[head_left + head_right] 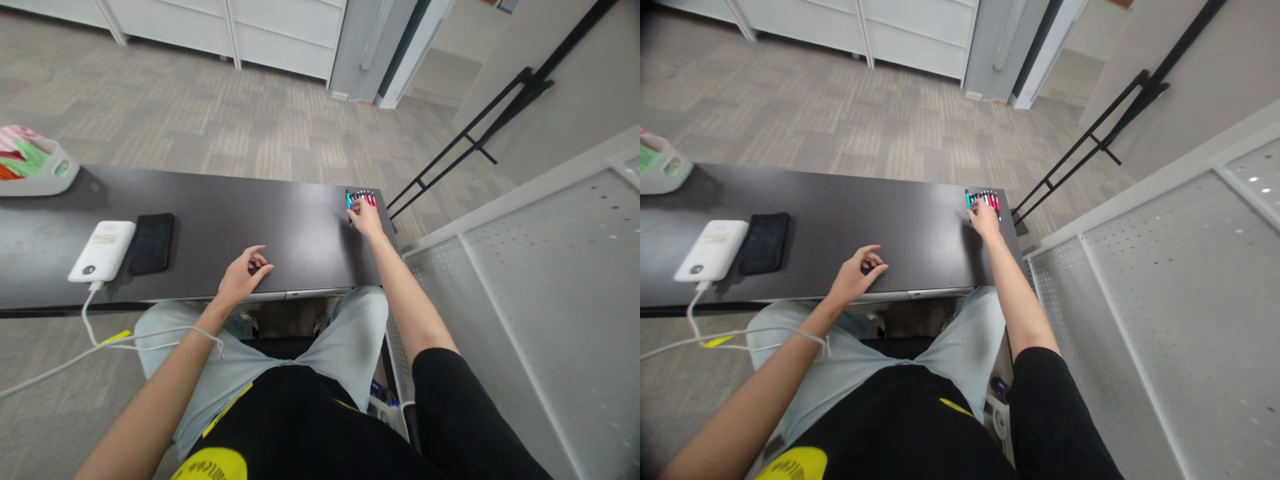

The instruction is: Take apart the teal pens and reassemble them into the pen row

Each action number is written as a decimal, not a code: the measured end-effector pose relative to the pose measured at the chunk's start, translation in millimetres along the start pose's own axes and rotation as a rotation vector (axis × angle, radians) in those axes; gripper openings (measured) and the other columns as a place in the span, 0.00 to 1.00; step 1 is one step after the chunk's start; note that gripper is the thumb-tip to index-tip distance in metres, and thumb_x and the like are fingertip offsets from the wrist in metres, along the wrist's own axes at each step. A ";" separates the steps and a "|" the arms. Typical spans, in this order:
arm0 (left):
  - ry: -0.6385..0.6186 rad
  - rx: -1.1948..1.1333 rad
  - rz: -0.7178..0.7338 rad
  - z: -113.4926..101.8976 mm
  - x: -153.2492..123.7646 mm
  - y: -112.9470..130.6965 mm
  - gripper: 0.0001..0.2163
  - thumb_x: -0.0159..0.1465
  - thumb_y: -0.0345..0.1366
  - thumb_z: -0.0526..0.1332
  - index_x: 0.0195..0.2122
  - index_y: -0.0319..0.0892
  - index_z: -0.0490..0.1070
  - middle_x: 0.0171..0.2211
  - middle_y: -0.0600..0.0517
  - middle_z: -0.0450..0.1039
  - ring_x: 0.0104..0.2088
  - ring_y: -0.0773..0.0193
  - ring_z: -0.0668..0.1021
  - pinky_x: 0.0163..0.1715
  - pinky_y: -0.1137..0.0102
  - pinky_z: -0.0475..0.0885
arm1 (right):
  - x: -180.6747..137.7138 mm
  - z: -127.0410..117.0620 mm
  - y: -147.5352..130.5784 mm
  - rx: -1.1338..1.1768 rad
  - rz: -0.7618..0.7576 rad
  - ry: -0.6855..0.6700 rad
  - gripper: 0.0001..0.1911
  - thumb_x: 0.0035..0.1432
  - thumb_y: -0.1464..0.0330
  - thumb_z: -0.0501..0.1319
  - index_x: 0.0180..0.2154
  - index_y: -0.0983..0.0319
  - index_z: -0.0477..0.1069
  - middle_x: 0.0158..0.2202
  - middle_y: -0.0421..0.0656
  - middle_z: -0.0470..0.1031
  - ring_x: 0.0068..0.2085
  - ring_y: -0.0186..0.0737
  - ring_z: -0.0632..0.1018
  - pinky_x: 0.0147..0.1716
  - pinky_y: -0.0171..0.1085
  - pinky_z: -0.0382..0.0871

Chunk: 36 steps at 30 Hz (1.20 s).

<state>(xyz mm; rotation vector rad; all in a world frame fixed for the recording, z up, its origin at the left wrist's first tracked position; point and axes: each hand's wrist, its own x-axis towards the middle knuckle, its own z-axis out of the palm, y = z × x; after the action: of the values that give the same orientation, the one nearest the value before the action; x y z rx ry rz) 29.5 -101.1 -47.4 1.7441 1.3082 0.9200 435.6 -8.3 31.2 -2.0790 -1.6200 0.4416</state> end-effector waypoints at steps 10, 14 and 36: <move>-0.011 0.020 0.018 -3.1 -2.2 4.3 0.12 0.70 0.49 0.72 0.53 0.60 0.81 0.43 0.48 0.87 0.42 0.42 0.87 0.48 0.43 0.83 | 19.9 1.4 -0.8 -0.186 0.062 -0.023 0.12 0.70 0.77 0.69 0.40 0.55 0.87 0.50 0.56 0.92 0.54 0.63 0.90 0.56 0.54 0.80; -0.021 0.027 0.027 -3.9 -1.7 6.3 0.11 0.70 0.50 0.72 0.52 0.61 0.81 0.42 0.48 0.85 0.41 0.42 0.86 0.47 0.43 0.83 | 17.1 2.1 -0.6 -0.233 0.063 -0.034 0.11 0.71 0.76 0.70 0.46 0.54 0.87 0.51 0.56 0.91 0.52 0.62 0.89 0.53 0.53 0.81; -0.019 0.170 0.143 -6.2 -3.1 7.7 0.07 0.75 0.47 0.68 0.44 0.55 0.84 0.42 0.48 0.82 0.39 0.50 0.85 0.42 0.53 0.82 | 14.1 -3.5 2.4 -0.313 0.029 -0.104 0.17 0.80 0.74 0.62 0.64 0.61 0.83 0.61 0.61 0.88 0.60 0.57 0.86 0.59 0.49 0.75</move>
<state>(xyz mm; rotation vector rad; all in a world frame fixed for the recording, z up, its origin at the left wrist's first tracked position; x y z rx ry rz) 26.6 -104.6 -38.0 1.9944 1.2943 0.8895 442.9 4.2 33.3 -2.3423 -1.8193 0.3268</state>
